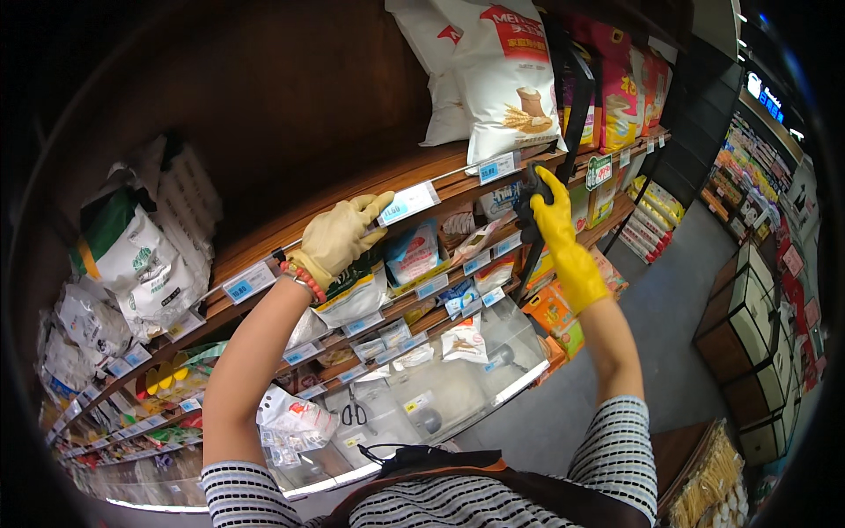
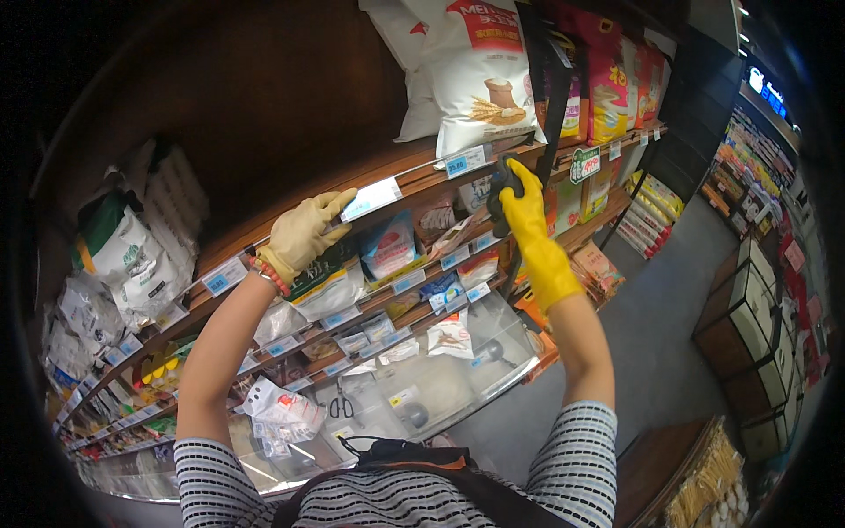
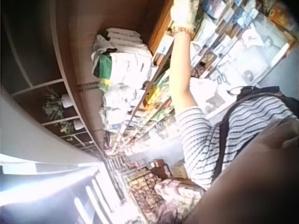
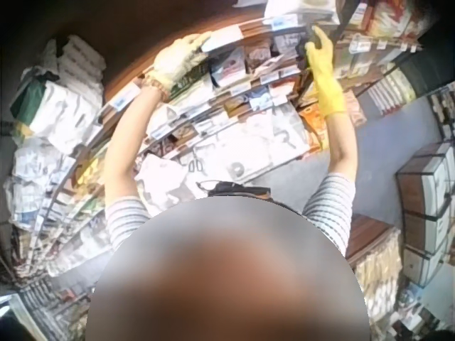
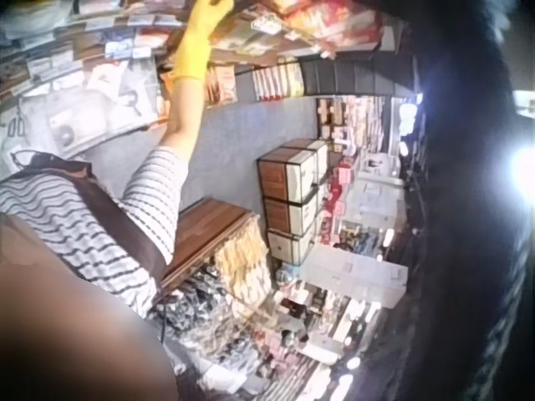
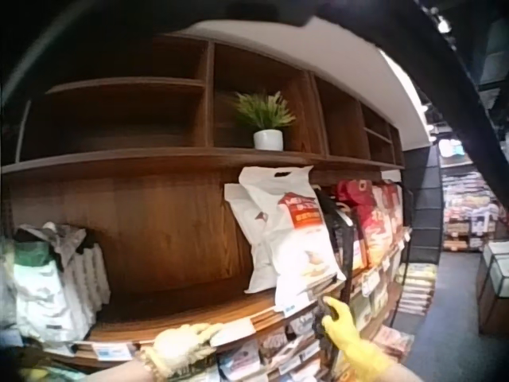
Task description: The person cleans a wooden shelf in a grocery store aisle using a black cloth. They then pick up several white bags of flour from a lower area and place them onto the cleaned shelf, arranging them neatly.
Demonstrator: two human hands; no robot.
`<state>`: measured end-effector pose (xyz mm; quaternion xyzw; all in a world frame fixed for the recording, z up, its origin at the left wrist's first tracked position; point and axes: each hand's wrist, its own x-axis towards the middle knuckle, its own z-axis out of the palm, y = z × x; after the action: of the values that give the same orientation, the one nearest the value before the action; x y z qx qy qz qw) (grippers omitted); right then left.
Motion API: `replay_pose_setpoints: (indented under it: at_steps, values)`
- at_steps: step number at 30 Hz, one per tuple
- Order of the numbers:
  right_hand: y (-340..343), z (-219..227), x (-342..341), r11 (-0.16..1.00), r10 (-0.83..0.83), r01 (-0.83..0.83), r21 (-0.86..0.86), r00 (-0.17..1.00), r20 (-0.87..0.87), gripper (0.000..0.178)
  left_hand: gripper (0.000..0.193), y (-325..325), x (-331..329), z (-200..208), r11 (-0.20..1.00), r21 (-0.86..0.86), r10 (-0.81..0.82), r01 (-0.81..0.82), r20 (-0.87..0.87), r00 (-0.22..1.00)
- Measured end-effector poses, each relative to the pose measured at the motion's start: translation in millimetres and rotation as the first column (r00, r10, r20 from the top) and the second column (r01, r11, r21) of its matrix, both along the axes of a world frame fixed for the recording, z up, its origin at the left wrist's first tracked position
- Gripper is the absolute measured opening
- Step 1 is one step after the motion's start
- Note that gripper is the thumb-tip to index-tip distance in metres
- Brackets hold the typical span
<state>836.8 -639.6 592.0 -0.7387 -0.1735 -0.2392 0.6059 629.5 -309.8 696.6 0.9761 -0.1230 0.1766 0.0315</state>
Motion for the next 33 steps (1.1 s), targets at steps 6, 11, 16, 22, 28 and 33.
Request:
replay_pose_setpoints:
  at_steps: [6,11,16,22,28,33]
  values:
    - [67,-1,-77,0.980,0.120,-0.044,-0.194,0.908,0.401,0.051,0.038,17,-1,4,0.941,-0.287,-0.167,0.181,0.070,0.983]
    - [112,-1,-76,0.974,0.005,0.044,-0.223,0.977,0.215,0.061,0.042,9,10,28,0.782,-0.614,-0.116,-0.109,-0.314,0.942]
    - [164,-9,-120,0.981,0.022,0.037,-0.188,0.953,0.302,0.067,0.043,19,17,19,0.698,-0.704,-0.172,-0.132,-0.344,0.923]
    - [240,1,-217,0.890,0.369,-0.285,-0.356,0.908,0.197,0.063,0.040,12,9,25,0.880,-0.474,-0.098,-0.003,-0.188,0.977]
    - [217,-37,-222,0.793,0.609,-0.564,-0.232,0.750,0.258,0.061,0.037,0,-1,15,0.969,0.135,-0.234,0.207,0.232,0.944]
    - [122,-59,-195,0.680,0.733,-0.705,0.203,0.661,-0.161,0.057,0.084,-25,-16,9,0.955,0.268,-0.150,0.127,0.066,0.986]
